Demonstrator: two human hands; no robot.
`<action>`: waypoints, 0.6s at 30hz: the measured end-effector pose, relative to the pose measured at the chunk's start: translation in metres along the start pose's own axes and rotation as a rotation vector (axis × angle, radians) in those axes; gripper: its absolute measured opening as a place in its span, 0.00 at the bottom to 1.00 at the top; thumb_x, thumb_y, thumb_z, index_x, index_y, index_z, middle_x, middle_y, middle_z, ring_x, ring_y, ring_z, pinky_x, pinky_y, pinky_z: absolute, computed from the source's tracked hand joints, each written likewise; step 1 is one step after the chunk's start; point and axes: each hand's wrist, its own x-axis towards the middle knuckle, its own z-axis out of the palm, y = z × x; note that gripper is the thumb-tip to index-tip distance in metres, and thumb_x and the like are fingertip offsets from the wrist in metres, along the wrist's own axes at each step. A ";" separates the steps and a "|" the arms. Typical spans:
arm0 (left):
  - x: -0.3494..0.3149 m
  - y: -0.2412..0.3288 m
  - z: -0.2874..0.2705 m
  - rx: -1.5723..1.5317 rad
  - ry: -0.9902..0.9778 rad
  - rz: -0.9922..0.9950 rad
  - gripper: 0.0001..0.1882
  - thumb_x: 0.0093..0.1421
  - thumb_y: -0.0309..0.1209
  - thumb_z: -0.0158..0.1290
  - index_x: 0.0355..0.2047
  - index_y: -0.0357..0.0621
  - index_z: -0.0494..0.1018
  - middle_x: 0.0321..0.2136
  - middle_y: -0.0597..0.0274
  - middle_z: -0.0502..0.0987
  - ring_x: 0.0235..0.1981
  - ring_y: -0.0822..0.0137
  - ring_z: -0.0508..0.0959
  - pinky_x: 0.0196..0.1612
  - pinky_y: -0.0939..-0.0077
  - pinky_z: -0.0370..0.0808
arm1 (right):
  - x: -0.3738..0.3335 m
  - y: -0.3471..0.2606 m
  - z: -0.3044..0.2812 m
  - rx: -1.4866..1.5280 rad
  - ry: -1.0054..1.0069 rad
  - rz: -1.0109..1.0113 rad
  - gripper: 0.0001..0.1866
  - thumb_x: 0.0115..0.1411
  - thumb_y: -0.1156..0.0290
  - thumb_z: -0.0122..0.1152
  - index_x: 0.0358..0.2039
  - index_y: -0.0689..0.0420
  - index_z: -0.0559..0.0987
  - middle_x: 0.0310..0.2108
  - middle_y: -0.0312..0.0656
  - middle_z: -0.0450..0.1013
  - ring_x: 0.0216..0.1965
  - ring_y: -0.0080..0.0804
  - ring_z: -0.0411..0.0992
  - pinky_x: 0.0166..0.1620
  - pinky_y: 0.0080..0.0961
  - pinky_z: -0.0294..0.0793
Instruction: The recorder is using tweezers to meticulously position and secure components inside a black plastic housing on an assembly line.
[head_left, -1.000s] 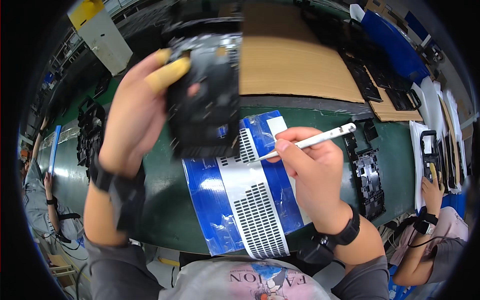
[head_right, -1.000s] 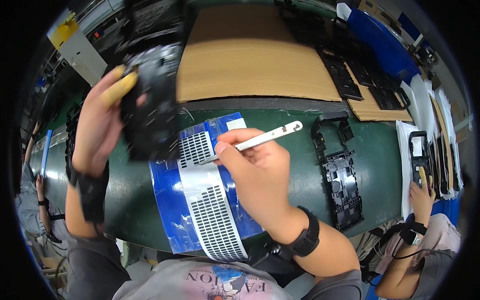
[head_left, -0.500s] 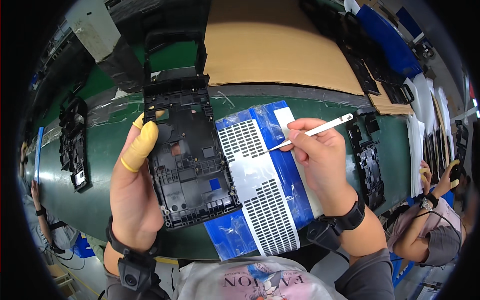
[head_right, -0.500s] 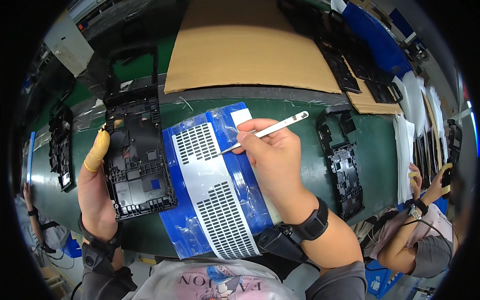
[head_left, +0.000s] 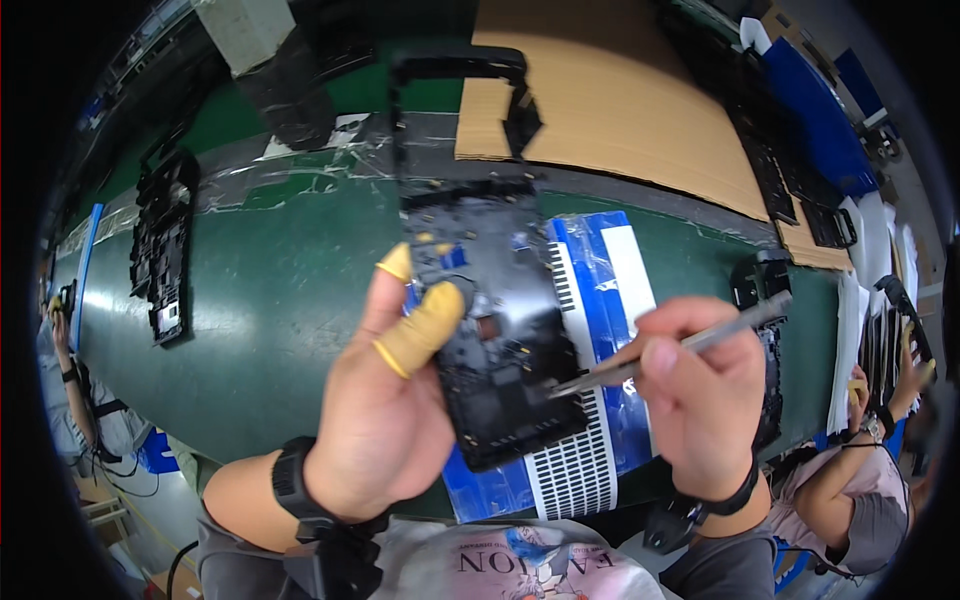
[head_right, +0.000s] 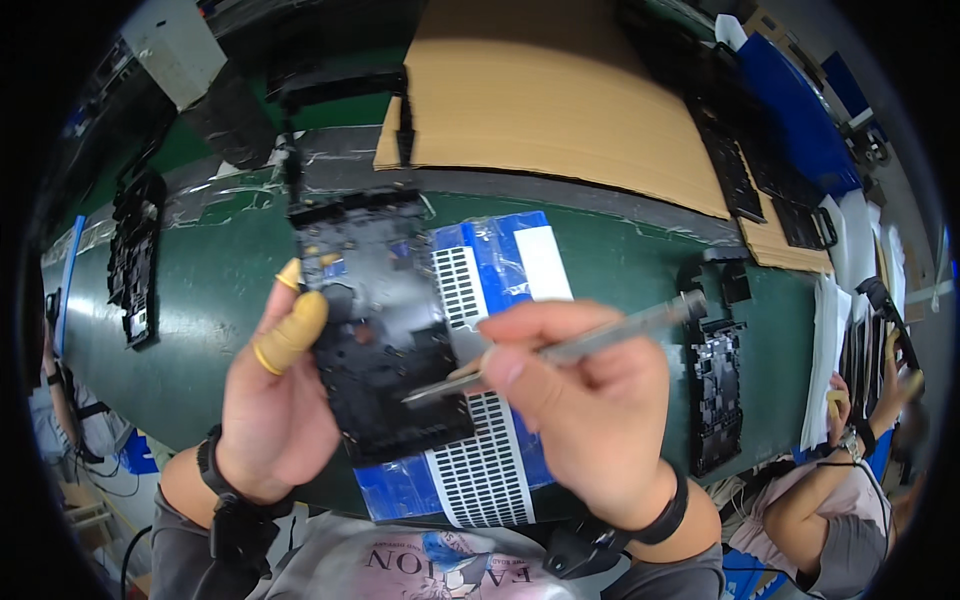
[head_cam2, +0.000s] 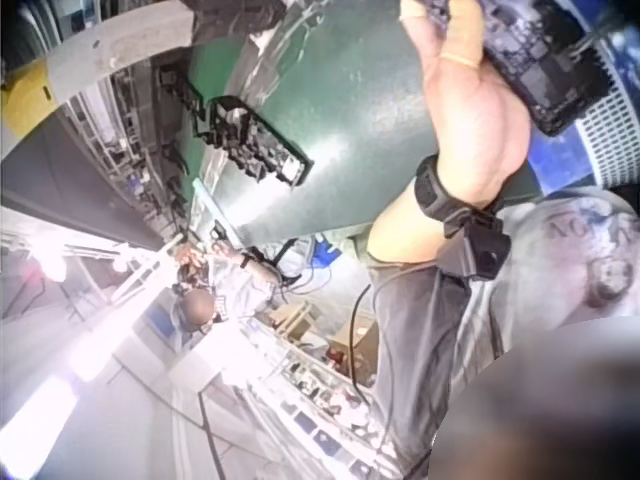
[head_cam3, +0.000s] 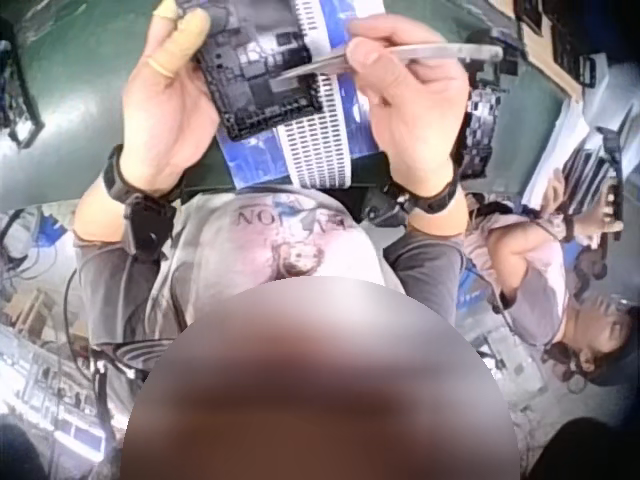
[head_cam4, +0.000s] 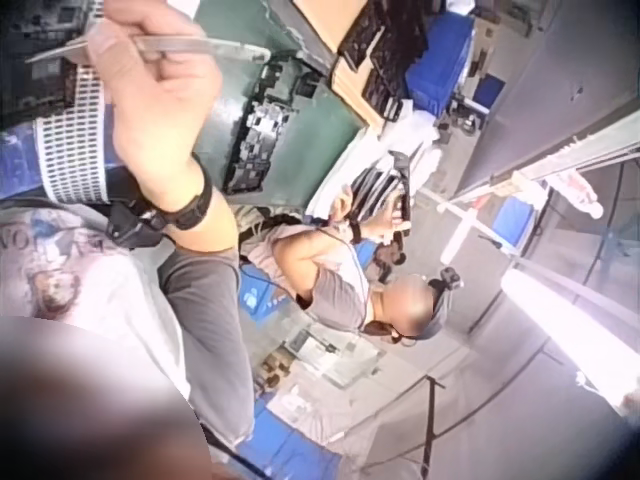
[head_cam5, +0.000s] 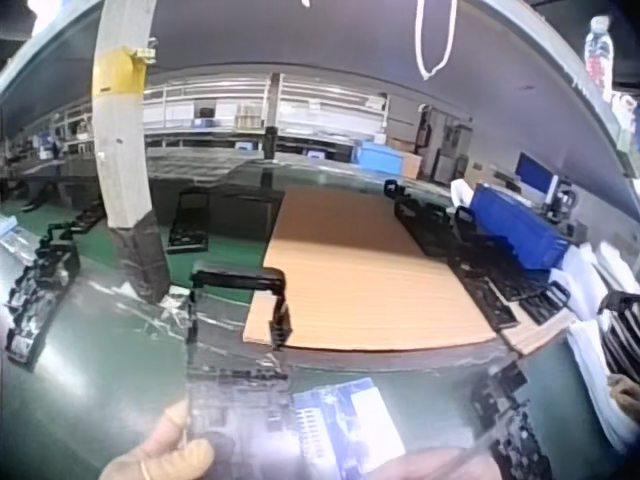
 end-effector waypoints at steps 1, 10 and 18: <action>-0.001 -0.003 -0.001 -0.016 -0.021 -0.034 0.22 0.56 0.34 0.39 0.50 0.44 0.51 0.45 0.56 0.63 0.46 0.61 0.65 0.48 0.64 0.64 | -0.007 0.002 0.007 -0.016 0.015 -0.059 0.09 0.47 0.84 0.53 0.32 0.68 0.71 0.25 0.44 0.70 0.24 0.19 0.68 0.27 0.11 0.66; -0.006 -0.010 -0.004 -0.041 -0.060 0.038 0.22 0.56 0.32 0.40 0.51 0.45 0.51 0.45 0.59 0.63 0.45 0.66 0.66 0.46 0.70 0.66 | -0.011 0.011 0.010 -0.009 -0.037 0.013 0.10 0.49 0.84 0.51 0.34 0.68 0.70 0.26 0.43 0.71 0.28 0.21 0.69 0.32 0.12 0.68; -0.006 -0.009 -0.001 -0.045 -0.043 0.035 0.23 0.56 0.32 0.41 0.51 0.45 0.51 0.45 0.59 0.63 0.44 0.66 0.66 0.46 0.68 0.66 | -0.009 0.012 0.012 0.006 -0.034 0.018 0.10 0.49 0.83 0.52 0.34 0.69 0.70 0.27 0.44 0.71 0.28 0.22 0.70 0.33 0.13 0.69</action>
